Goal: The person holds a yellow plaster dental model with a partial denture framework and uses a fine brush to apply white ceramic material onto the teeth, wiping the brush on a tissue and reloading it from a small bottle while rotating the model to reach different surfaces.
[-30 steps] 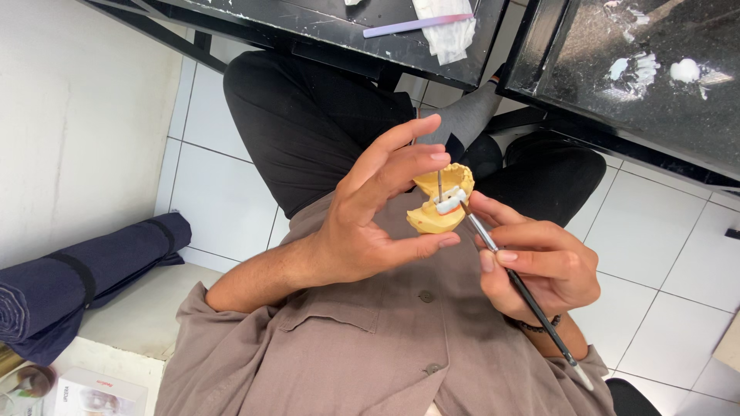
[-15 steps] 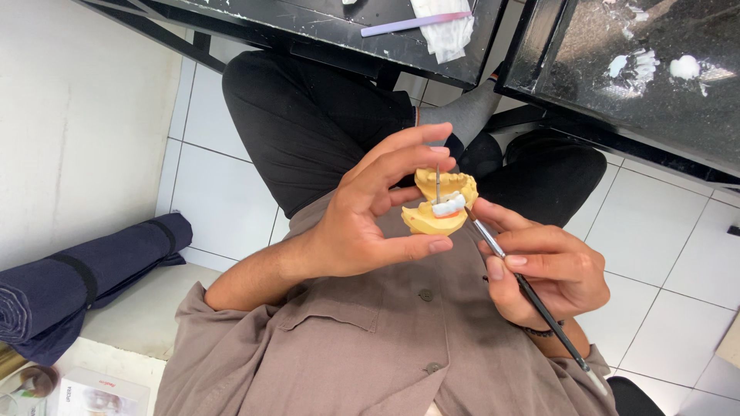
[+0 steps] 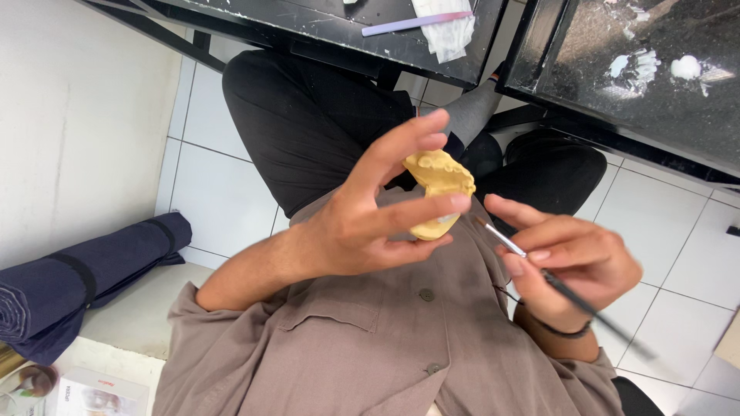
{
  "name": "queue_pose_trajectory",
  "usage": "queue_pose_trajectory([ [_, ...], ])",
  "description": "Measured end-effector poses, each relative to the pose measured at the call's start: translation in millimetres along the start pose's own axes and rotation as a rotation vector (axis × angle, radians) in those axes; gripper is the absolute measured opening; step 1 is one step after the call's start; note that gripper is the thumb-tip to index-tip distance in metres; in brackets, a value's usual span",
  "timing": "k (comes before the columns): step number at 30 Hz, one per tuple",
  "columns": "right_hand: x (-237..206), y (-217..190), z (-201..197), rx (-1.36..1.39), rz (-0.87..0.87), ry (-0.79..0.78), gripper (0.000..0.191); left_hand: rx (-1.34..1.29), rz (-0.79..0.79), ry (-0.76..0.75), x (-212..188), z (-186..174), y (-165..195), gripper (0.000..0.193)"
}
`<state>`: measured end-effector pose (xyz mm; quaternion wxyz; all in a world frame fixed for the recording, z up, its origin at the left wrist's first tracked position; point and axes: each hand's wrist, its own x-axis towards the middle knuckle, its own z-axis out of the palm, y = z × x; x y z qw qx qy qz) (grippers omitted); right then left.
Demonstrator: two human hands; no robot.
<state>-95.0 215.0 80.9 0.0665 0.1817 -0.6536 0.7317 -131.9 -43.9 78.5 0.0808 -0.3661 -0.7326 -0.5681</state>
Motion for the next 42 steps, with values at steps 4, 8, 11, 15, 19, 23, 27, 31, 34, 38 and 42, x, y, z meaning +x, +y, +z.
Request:
queue_pose_trajectory([
  [4, 12.4, -12.0, -7.1, 0.155, 0.187, -0.010, 0.020, 0.121, 0.089, -0.164, 3.0, -16.1, 6.2, 0.053],
  [8, 19.7, -26.9, -3.2, 0.090, 0.306, -0.046, 0.021, 0.131, 0.088, -0.237, 9.2, -18.9, 10.0, 0.048],
  [11, 24.4, -32.1, 1.6, 0.025, 0.315, -0.084, 0.021, 0.154, 0.088, -0.251, 11.3, -20.2, 11.1, 0.041],
  [15, 29.0, -35.4, 5.6, -0.078, 0.294, -0.141, 0.022, 0.170, 0.089, -0.267, 12.3, -21.8, 13.2, 0.034],
  [19, 29.3, -37.6, 8.9, -0.135, 0.286, -0.125, 0.022, 0.176, 0.099, -0.256, 13.5, -22.8, 15.1, 0.032],
  [23, 28.7, -37.6, 9.7, -0.151, 0.277, -0.115, 0.021, 0.190, 0.098, -0.259, 13.6, -22.4, 15.3, 0.031],
  [27, 28.1, -36.0, 8.2, -0.178, 0.262, -0.125, 0.020, 0.189, 0.096, -0.252, 12.3, -20.3, 13.8, 0.033],
  [31, 27.3, -34.9, 7.3, -0.174, 0.249, -0.124, 0.019, 0.188, 0.090, -0.252, 10.6, -19.3, 13.3, 0.035],
  [34, 27.4, -34.7, 7.1, -0.163, 0.249, -0.122, 0.019, 0.183, 0.086, -0.258, 10.2, -19.4, 12.9, 0.035],
  [38, 27.8, -35.1, 7.0, -0.175, 0.249, -0.128, 0.017, 0.186, 0.085, -0.261, 10.7, -19.6, 13.7, 0.036],
  [42, 26.7, -36.7, 7.2, -0.166, 0.263, -0.124, 0.017, 0.180, 0.083, -0.265, 12.5, -20.9, 14.6, 0.033],
])
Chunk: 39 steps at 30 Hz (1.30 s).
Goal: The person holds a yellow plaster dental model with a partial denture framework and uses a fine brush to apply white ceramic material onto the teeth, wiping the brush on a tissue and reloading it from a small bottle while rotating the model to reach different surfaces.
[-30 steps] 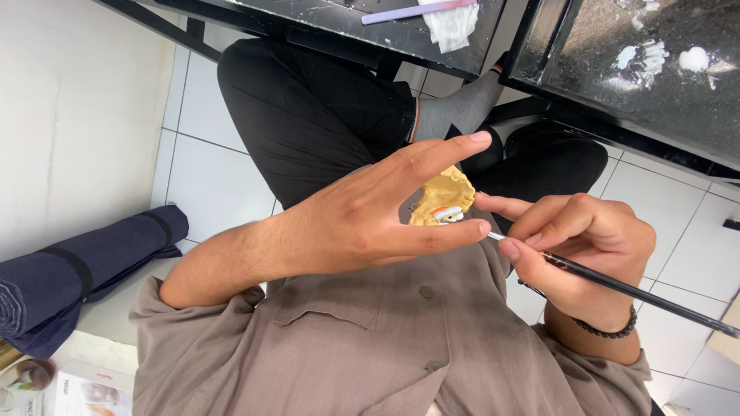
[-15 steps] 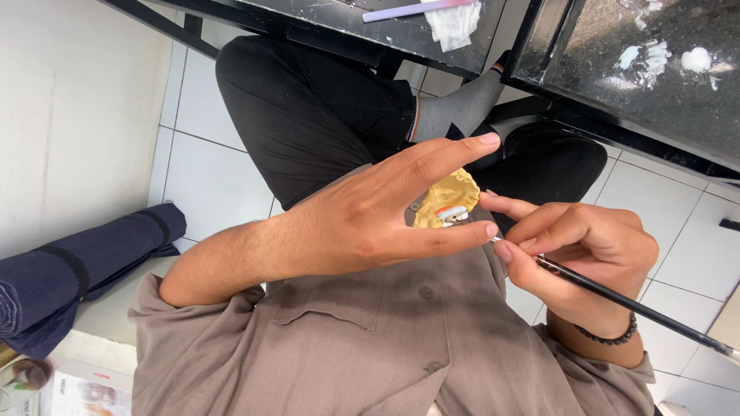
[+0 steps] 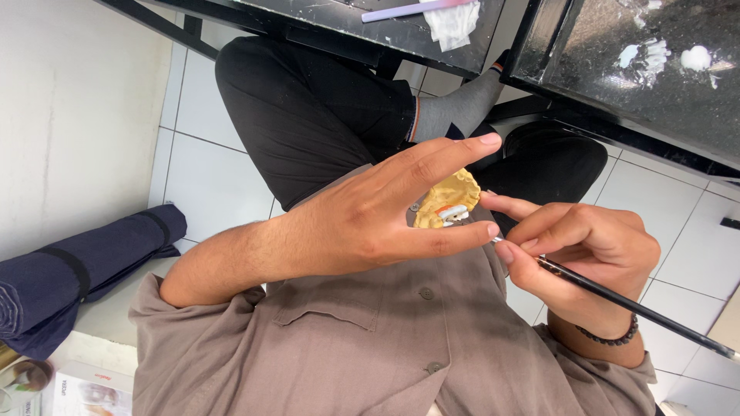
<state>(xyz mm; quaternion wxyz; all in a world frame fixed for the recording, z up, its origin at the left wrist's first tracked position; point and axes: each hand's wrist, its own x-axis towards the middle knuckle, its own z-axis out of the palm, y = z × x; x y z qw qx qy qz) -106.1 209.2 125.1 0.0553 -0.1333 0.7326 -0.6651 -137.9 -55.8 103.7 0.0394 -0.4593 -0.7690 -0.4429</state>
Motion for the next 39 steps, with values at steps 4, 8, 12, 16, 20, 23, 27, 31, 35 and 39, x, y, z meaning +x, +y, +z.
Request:
queue_pose_trajectory([
  [4, 0.4, 0.5, 0.0, 0.019, -0.006, 0.009, 0.019, 0.003, -0.002, -0.002, 0.6, -1.0, 1.4, 0.030],
  [8, 0.2, 0.4, -0.1, -0.021, -0.021, -0.012, 0.016, 0.007, 0.005, -0.001, 1.6, -1.5, 0.8, 0.028],
  [12, -0.2, 1.4, 0.2, -0.029, -0.015, 0.010, 0.019, 0.017, 0.005, -0.007, 1.5, -1.7, 0.9, 0.030],
  [16, -1.3, 2.4, -0.9, -0.043, -0.016, 0.007, 0.018, 0.005, 0.009, 0.000, 1.9, -1.6, 1.5, 0.029],
  [20, -1.3, 3.0, -1.1, -0.048, -0.017, 0.013, 0.019, -0.004, 0.008, -0.001, 2.3, -2.1, 1.3, 0.028],
  [23, -1.8, 1.4, -0.9, -0.047, -0.020, 0.000, 0.018, -0.004, 0.007, 0.001, 1.9, -2.0, 2.2, 0.030],
  [27, -2.7, 1.6, -1.1, -0.024, -0.017, 0.005, 0.018, -0.002, 0.009, 0.006, 0.5, -0.9, 1.9, 0.030],
  [31, -6.5, 6.0, -5.1, -0.035, -0.026, 0.000, 0.018, 0.003, 0.014, 0.000, -2.7, 2.7, -2.2, 0.037],
  [35, -12.9, 14.7, -7.4, 0.063, -0.096, 0.117, 0.016, -0.255, -0.053, 0.028, -6.4, 7.9, -6.6, 0.051],
  [39, -21.9, 34.1, 4.7, 0.080, -0.273, 0.299, 0.018, -0.553, -0.206, 0.131, -12.2, 18.2, -6.3, 0.067],
])
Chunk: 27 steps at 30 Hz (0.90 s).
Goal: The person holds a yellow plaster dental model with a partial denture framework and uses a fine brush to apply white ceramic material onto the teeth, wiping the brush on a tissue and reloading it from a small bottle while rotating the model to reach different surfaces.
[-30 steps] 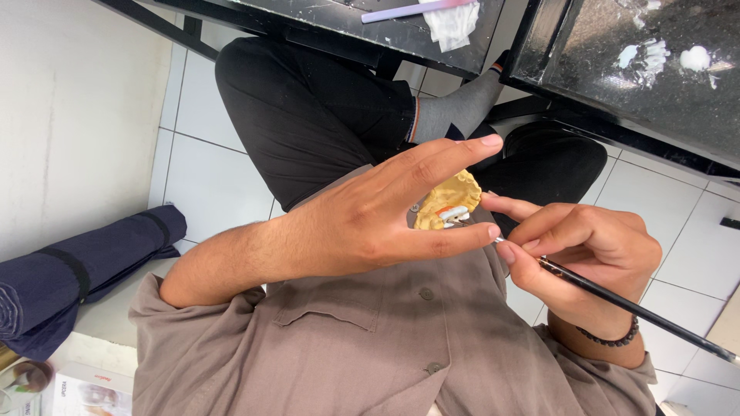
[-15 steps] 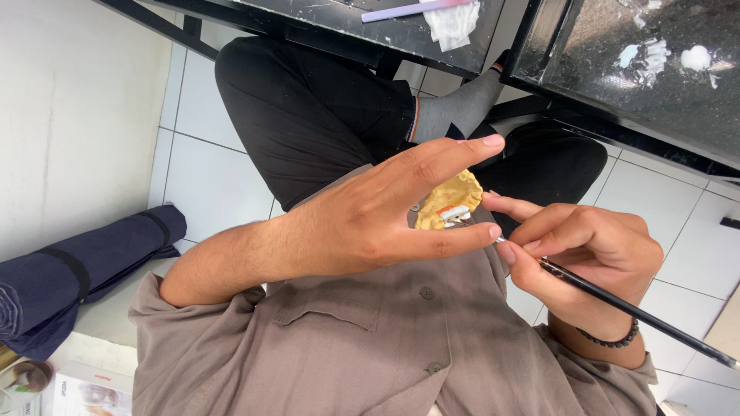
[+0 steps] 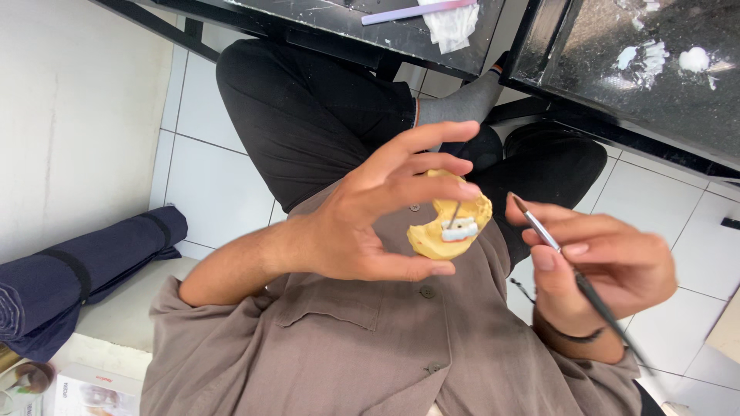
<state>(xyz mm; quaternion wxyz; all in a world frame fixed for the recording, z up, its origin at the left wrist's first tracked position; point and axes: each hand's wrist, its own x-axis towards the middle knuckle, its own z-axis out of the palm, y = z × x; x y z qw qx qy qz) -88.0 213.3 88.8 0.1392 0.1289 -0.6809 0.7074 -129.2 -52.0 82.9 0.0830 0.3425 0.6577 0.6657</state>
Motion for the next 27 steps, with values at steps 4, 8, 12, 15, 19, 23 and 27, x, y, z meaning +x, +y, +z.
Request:
queue_pose_trajectory([
  [4, -10.0, 20.3, 0.3, -0.134, -0.205, -0.030, 0.020, -0.300, -0.086, 0.117, -10.3, 12.0, -9.6, 0.071],
  [8, -17.2, 29.7, -2.0, -0.187, -0.251, -0.130, 0.022, -0.377, -0.084, 0.177, -14.9, 22.3, -20.6, 0.073],
  [12, -22.3, 34.4, 0.5, -0.109, -0.178, -0.115, 0.022, -0.315, -0.090, 0.176, -14.9, 24.2, -21.8, 0.073],
  [15, -23.0, 37.7, 2.7, -0.044, -0.165, -0.115, 0.022, -0.232, -0.079, 0.192, -15.2, 24.4, -18.7, 0.073],
  [19, -21.6, 37.1, 4.2, -0.003, -0.169, -0.124, 0.020, -0.095, -0.032, 0.208, -11.5, 25.2, -19.0, 0.073],
  [23, -17.4, 31.8, 4.1, -0.083, -0.190, -0.188, 0.022, 0.014, -0.010, 0.224, -10.9, 26.4, -18.1, 0.074],
  [27, -14.5, 29.8, 7.8, -0.088, -0.205, -0.190, 0.021, 0.061, 0.006, 0.236, -10.7, 26.6, -18.2, 0.075],
])
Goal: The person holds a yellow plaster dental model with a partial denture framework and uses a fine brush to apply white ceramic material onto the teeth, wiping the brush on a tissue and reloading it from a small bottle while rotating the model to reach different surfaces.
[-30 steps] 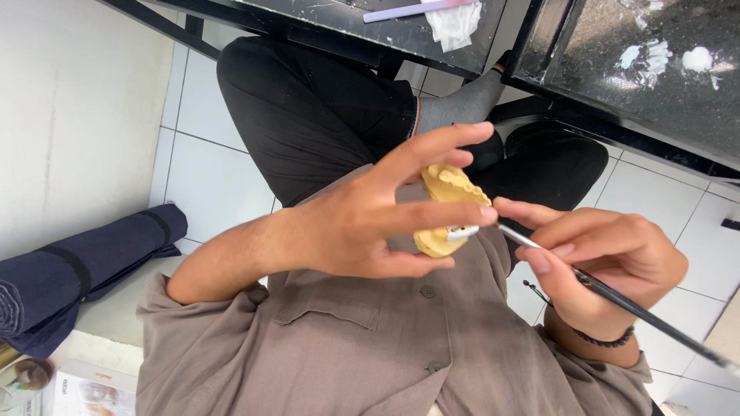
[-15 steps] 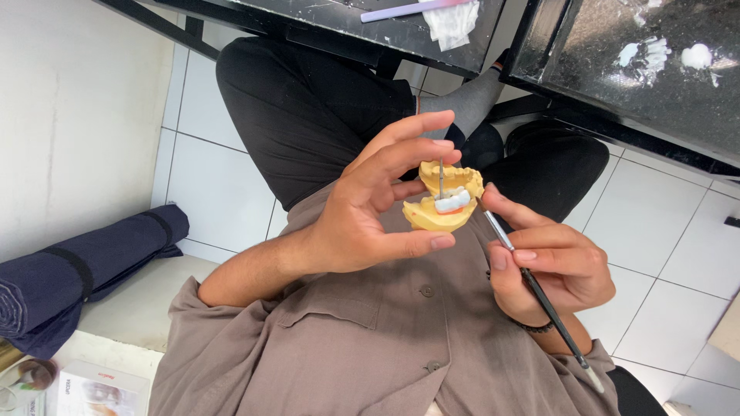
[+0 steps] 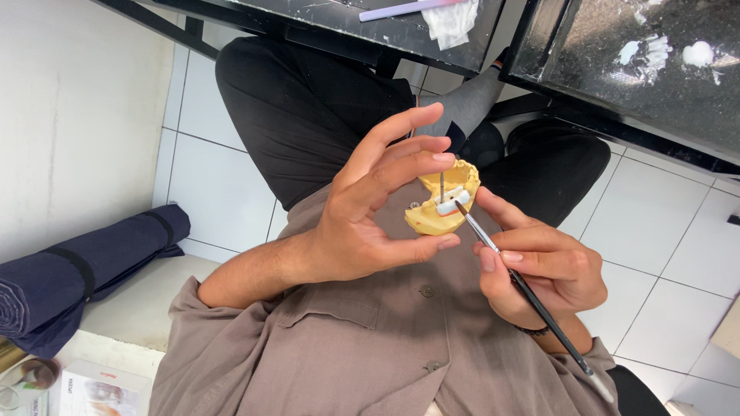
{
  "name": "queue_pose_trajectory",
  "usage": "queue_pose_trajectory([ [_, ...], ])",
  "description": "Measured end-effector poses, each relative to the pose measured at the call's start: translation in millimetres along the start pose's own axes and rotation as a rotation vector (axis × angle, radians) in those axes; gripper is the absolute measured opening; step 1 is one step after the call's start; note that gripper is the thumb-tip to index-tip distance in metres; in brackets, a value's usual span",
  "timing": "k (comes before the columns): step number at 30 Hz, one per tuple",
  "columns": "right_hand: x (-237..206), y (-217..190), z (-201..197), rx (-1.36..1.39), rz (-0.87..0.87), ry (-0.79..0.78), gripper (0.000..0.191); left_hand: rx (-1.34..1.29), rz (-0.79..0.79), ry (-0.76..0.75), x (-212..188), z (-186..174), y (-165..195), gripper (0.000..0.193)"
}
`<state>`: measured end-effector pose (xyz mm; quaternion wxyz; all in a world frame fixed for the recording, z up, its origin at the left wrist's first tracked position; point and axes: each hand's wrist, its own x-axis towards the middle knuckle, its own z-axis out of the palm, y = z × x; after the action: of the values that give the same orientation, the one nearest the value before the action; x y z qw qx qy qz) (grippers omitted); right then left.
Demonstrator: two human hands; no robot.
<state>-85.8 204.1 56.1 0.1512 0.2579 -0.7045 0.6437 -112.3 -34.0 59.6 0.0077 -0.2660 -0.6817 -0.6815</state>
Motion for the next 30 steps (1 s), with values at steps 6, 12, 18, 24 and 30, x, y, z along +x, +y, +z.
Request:
queue_pose_trajectory([
  [6, 2.0, 1.5, 1.8, 0.021, -0.043, 0.003, 0.020, 0.025, 0.003, 0.014, -0.3, 0.6, 0.4, 0.075],
  [12, 5.4, 0.9, 3.8, 0.053, -0.069, -0.055, 0.023, 0.109, -0.020, 0.041, -2.9, 2.4, 5.4, 0.070],
  [18, 7.9, -1.5, 7.3, 0.071, -0.058, -0.047, 0.023, 0.146, -0.014, 0.047, -2.9, 3.7, 6.3, 0.069],
  [24, 8.5, 0.1, 8.1, 0.064, -0.073, -0.058, 0.023, 0.160, -0.004, 0.042, -2.9, 3.7, 5.7, 0.069],
  [30, 6.2, -0.6, 4.6, 0.072, -0.064, -0.045, 0.021, 0.158, -0.005, 0.039, -2.7, 3.9, 6.9, 0.069],
])
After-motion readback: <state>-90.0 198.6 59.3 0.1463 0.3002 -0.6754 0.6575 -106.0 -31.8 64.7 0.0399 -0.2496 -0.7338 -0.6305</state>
